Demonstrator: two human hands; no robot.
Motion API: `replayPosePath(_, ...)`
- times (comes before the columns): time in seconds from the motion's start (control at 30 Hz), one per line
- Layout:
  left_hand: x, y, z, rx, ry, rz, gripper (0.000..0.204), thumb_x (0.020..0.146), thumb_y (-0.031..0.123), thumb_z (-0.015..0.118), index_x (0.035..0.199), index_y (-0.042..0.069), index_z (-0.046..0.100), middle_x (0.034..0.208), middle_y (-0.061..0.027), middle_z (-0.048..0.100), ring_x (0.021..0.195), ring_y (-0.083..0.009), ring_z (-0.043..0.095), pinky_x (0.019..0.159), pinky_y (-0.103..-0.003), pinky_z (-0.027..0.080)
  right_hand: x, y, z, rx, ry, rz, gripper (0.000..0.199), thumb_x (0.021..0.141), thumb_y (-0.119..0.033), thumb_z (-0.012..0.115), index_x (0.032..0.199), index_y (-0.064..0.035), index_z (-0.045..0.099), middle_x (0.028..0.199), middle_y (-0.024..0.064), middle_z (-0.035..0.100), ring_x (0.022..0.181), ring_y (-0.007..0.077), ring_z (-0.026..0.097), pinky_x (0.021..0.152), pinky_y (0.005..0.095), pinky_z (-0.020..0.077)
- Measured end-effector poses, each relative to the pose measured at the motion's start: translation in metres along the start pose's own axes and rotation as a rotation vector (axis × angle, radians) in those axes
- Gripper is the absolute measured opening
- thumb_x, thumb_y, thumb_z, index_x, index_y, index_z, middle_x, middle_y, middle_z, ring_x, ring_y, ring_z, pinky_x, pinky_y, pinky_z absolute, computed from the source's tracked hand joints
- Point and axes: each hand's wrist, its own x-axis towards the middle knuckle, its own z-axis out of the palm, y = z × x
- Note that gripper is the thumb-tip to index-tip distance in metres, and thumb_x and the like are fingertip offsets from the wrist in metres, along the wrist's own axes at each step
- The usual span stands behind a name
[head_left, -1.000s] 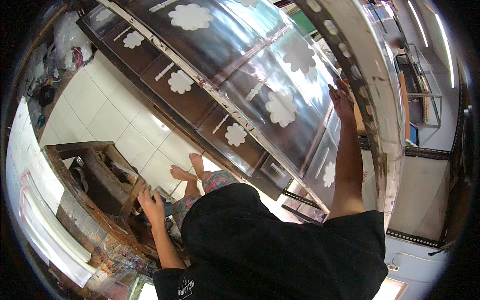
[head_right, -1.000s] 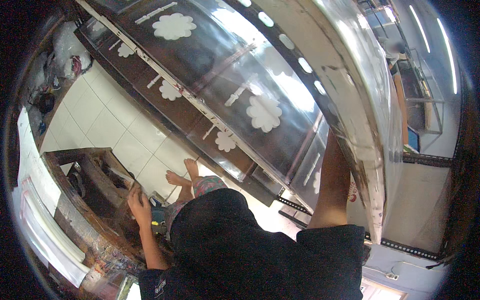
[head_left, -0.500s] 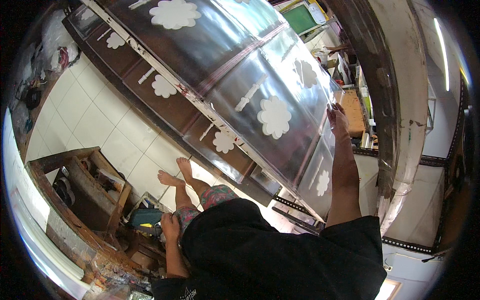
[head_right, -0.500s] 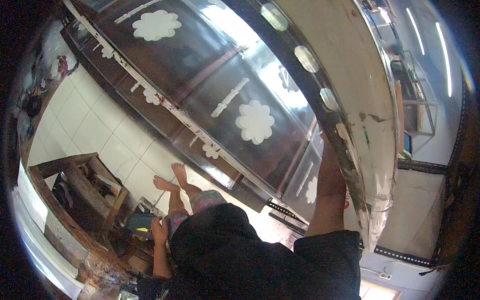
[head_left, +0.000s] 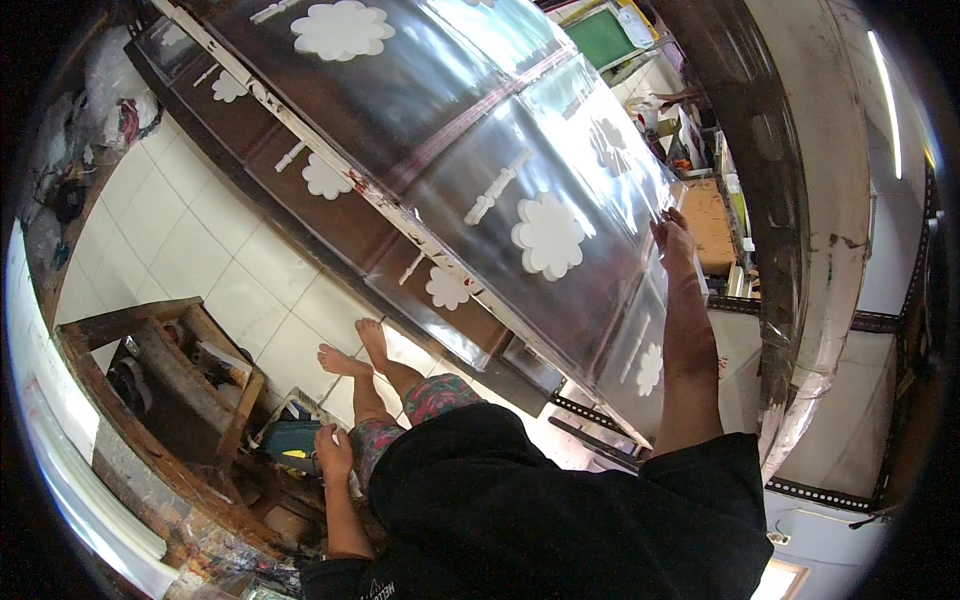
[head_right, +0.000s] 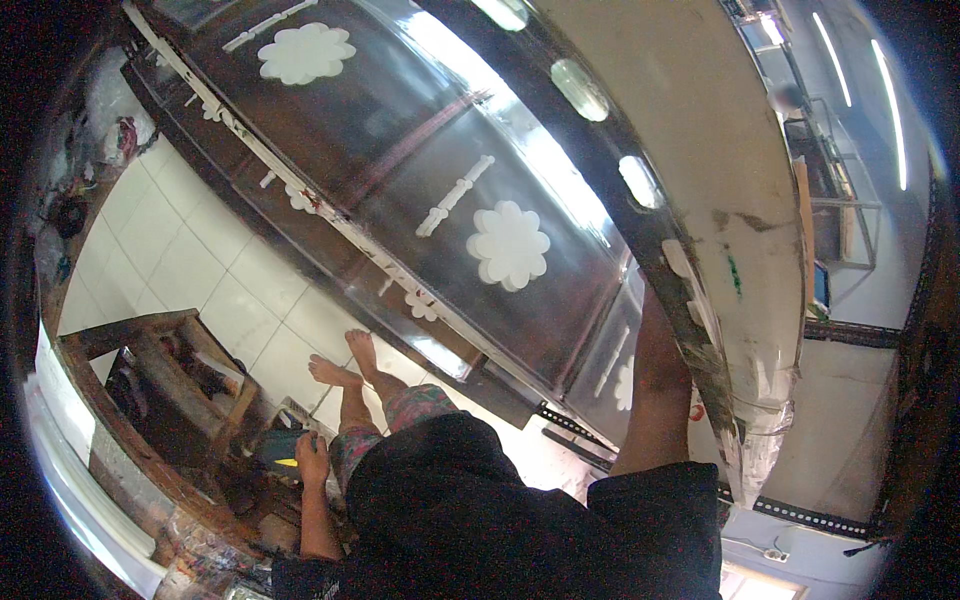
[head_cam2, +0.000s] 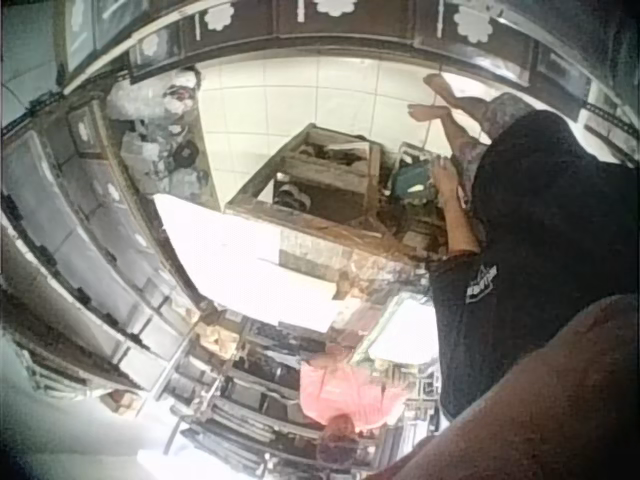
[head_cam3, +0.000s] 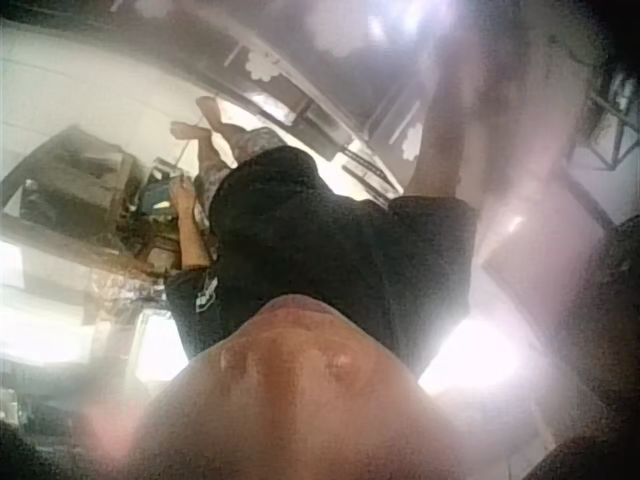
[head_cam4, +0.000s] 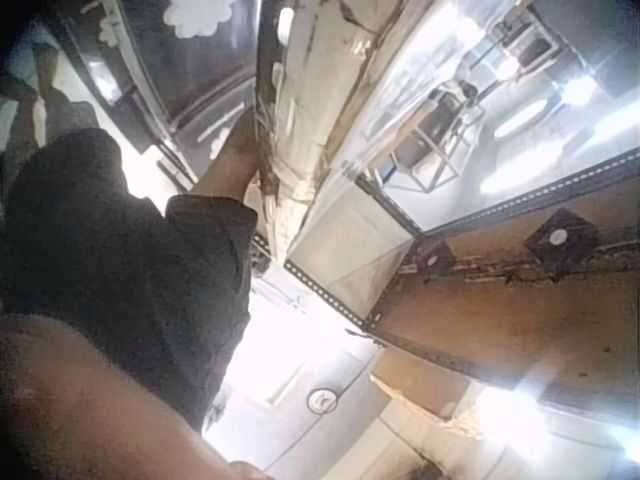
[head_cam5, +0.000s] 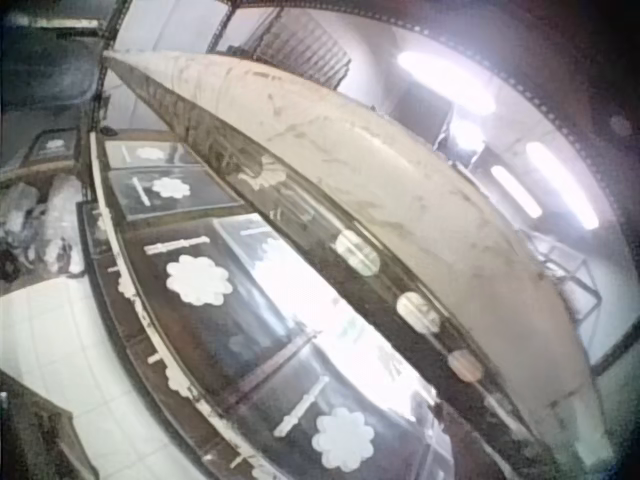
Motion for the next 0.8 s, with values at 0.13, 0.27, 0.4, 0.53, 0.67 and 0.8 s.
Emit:
replayPosePath(0.13, -0.002, 0.002, 0.010, -0.025, -0.027, -0.044, 0.030, 0.092, 0.016, 0.058, 0.112, -0.005, 0.062, 0.115, -0.0248, 0.060, 0.112, -0.0433, 0.054, 0.099, -0.049, 0.042, -0.007, -0.002, 0.000, -0.015, -0.072, -0.023, 0.047, 0.090, 0.008, 0.049, 0.135, -0.0019, 0.045, 0.124, 0.0139, 0.056, 0.087, 0.0223, 0.064, 0.093, 0.0400, 0.0583)
replayPosePath(0.27, -0.004, 0.005, 0.014, -0.041, -0.056, -0.057, 0.031, 0.092, 0.016, 0.058, 0.112, -0.006, 0.063, 0.117, -0.0257, 0.060, 0.112, -0.0427, 0.055, 0.099, -0.049, 0.042, -0.013, -0.017, -0.001, -0.678, 0.023, -0.092, 0.046, 0.087, -0.010, 0.064, 0.131, 0.0002, 0.055, 0.130, 0.0163, 0.054, 0.106, 0.0233, 0.062, 0.090, 0.0322, 0.0548)
replayPosePath(0.4, -0.007, -0.010, 0.019, -0.034, -0.038, -0.053, 0.031, 0.091, 0.016, 0.058, 0.113, -0.006, 0.064, 0.117, -0.0259, 0.060, 0.112, -0.0426, 0.055, 0.098, -0.049, 0.043, -0.059, -0.023, 0.041, -1.401, 0.198, -0.598, 0.040, 0.084, -0.020, 0.072, 0.120, -0.0046, 0.068, 0.122, 0.0258, 0.064, 0.120, 0.0348, 0.059, 0.105, 0.0374, 0.0437)
replayPosePath(0.53, -0.001, -0.004, 0.014, -0.019, -0.073, -0.062, 0.031, 0.091, 0.016, 0.058, 0.113, -0.006, 0.063, 0.115, -0.0254, 0.060, 0.110, -0.0429, 0.055, 0.098, -0.049, 0.043, -0.038, 0.002, 0.019, -1.250, 0.064, -0.617, 0.031, 0.088, -0.018, 0.068, 0.117, -0.0082, 0.071, 0.118, 0.0166, 0.069, 0.117, 0.0287, 0.062, 0.105, 0.0353, 0.0432)
replayPosePath(0.67, 0.002, -0.010, 0.017, -0.018, -0.030, -0.018, 0.031, 0.092, 0.016, 0.058, 0.113, -0.007, 0.062, 0.113, -0.0253, 0.060, 0.109, -0.0430, 0.055, 0.097, -0.050, 0.043, -0.053, -0.003, 0.041, -1.363, -0.097, -0.581, 0.030, 0.090, -0.015, 0.065, 0.118, -0.0052, 0.070, 0.115, 0.0140, 0.071, 0.111, 0.0275, 0.066, 0.100, 0.0354, 0.0472)
replayPosePath(0.8, 0.003, -0.007, 0.018, -0.040, -0.045, -0.018, 0.031, 0.093, 0.016, 0.057, 0.113, -0.007, 0.062, 0.112, -0.0256, 0.060, 0.110, -0.0431, 0.055, 0.098, -0.050, 0.043, -0.081, -0.017, 0.066, -1.151, -0.103, -0.359, 0.031, 0.090, -0.016, 0.063, 0.119, -0.0052, 0.068, 0.113, 0.0136, 0.072, 0.107, 0.0239, 0.067, 0.094, 0.0335, 0.0492)
